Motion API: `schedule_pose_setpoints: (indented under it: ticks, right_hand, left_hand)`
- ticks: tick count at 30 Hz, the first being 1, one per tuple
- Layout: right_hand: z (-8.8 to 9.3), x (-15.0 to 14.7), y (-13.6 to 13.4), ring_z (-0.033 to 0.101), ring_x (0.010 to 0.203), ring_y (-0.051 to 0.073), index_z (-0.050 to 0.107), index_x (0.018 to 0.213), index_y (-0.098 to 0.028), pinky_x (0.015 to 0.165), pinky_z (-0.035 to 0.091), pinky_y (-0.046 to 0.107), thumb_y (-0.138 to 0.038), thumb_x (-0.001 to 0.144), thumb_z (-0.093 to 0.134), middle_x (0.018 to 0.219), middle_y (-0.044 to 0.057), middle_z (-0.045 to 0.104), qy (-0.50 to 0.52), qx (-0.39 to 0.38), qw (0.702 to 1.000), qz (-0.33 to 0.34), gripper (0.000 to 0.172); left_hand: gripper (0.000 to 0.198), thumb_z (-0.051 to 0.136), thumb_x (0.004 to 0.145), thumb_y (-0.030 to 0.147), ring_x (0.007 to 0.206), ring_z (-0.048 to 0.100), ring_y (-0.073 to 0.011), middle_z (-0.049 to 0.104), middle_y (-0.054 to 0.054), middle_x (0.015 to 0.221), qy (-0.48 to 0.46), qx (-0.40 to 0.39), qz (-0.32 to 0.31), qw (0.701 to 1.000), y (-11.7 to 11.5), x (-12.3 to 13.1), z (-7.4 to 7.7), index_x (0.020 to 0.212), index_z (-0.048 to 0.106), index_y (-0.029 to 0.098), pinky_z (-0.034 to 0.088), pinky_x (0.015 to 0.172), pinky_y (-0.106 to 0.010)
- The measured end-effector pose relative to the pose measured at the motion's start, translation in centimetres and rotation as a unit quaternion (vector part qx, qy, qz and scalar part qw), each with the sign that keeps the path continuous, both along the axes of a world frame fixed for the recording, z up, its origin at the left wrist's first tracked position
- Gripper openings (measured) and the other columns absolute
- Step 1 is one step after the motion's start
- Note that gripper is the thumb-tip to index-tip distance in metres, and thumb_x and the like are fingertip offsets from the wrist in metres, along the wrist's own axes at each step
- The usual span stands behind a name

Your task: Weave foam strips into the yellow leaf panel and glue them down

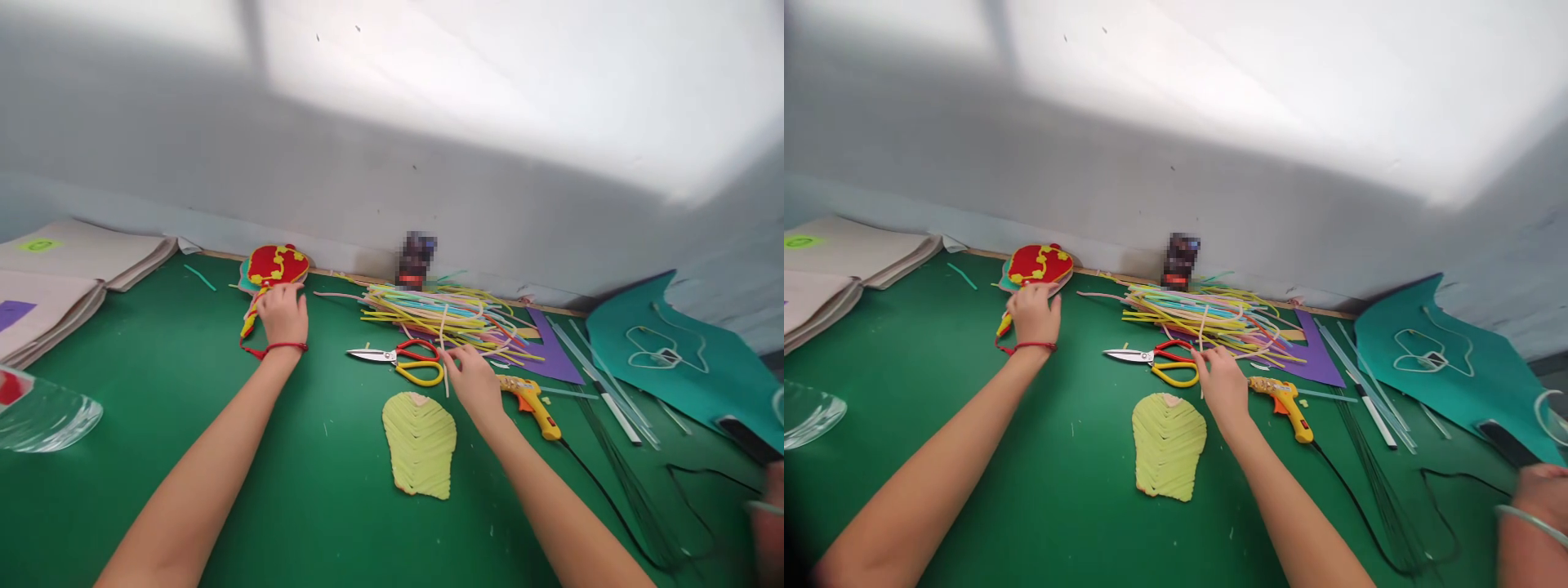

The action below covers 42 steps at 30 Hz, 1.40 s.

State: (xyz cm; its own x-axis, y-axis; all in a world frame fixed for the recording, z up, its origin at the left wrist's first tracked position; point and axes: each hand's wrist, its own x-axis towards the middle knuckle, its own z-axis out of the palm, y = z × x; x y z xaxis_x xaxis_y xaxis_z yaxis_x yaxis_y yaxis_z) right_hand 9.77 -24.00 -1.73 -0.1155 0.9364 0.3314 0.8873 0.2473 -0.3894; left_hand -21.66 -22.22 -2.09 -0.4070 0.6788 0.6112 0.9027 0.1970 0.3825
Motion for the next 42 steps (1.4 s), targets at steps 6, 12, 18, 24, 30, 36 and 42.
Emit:
schedule_pose_setpoints:
  ticks: [6,12,18,24,30,36,42]
  right_hand:
    - [-1.4,-0.7,3.2,0.06,0.074,0.023,0.061,0.079,-0.015,0.056,0.037,0.027,-0.03,0.081,0.055,0.079,0.011,0.063,-0.075,-0.099,0.986,-0.112,0.016]
    - [0.7,-0.1,2.6,0.06,0.074,0.016,0.056,0.089,-0.017,0.064,0.043,0.026,-0.032,0.09,0.038,0.085,0.007,0.065,0.033,-0.018,0.996,-0.08,0.024]
    - [3.1,1.9,-3.5,0.042,0.035,0.009,0.057,0.086,-0.02,0.038,0.035,0.022,-0.043,0.087,0.045,0.048,-0.006,0.048,0.28,-0.089,0.946,0.136,0.027]
    - [0.4,4.4,-7.4,0.048,0.045,0.007,0.061,0.085,-0.02,0.045,0.04,0.022,-0.035,0.09,0.041,0.079,0.002,0.056,0.194,-0.112,0.954,0.199,0.025]
    - [-1.2,5.1,-7.3,0.05,0.049,0.008,0.062,0.087,-0.02,0.054,0.042,0.022,-0.03,0.092,0.039,0.08,0.002,0.057,0.118,-0.079,0.973,0.181,0.026]
    - [-1.5,4.9,-7.9,0.052,0.052,0.008,0.063,0.088,-0.022,0.05,0.039,0.02,-0.028,0.092,0.037,0.08,0.002,0.059,0.026,-0.066,0.976,0.204,0.027]
    - [-1.3,4.6,-8.2,0.057,0.059,0.008,0.059,0.104,-0.024,0.047,0.048,0.018,-0.029,0.09,0.042,0.093,0.004,0.058,0.221,-0.17,0.936,0.217,0.023]
  left_hand:
    - [0.02,0.043,0.083,0.016,0.078,0.061,-0.0191,0.063,-0.006,0.089,-0.125,-0.055,-0.251,0.958,-0.7,5.7,-1.4,0.091,0.061,0.018,0.045,0.072,-0.03]
    - [0.027,0.034,0.087,0.021,0.04,0.052,-0.0085,0.056,0.003,0.066,-0.351,-0.148,-0.431,0.818,-3.8,13.0,0.4,0.098,0.058,0.019,0.043,0.047,-0.022]
    - [0.04,0.055,0.072,0.009,0.097,0.058,-0.0214,0.065,-0.004,0.098,-0.208,-0.138,-0.477,0.843,-8.9,16.3,1.5,0.109,0.059,0.025,0.04,0.093,-0.04]
    - [0.012,0.062,0.074,0.021,0.077,0.064,-0.017,0.069,-0.001,0.084,-0.34,-0.129,-0.403,0.84,-12.5,15.8,0.5,0.086,0.065,0.022,0.041,0.094,-0.038]
    - [0.031,0.045,0.087,0.035,0.091,0.063,-0.0177,0.071,-0.004,0.088,-0.453,-0.111,-0.329,0.821,-12.0,15.6,-1.1,0.111,0.058,0.02,0.047,0.084,-0.03]
    - [0.02,0.062,0.075,0.035,0.073,0.064,-0.0161,0.07,-0.005,0.08,-0.515,-0.134,-0.319,0.784,-11.4,15.1,-2.1,0.08,0.069,0.017,0.051,0.068,-0.025]
    - [0.014,0.069,0.067,0.029,0.063,0.066,-0.0156,0.07,-0.003,0.066,-0.602,-0.165,-0.319,0.713,-11.7,15.7,-2.3,0.07,0.07,0.016,0.053,0.064,-0.024]
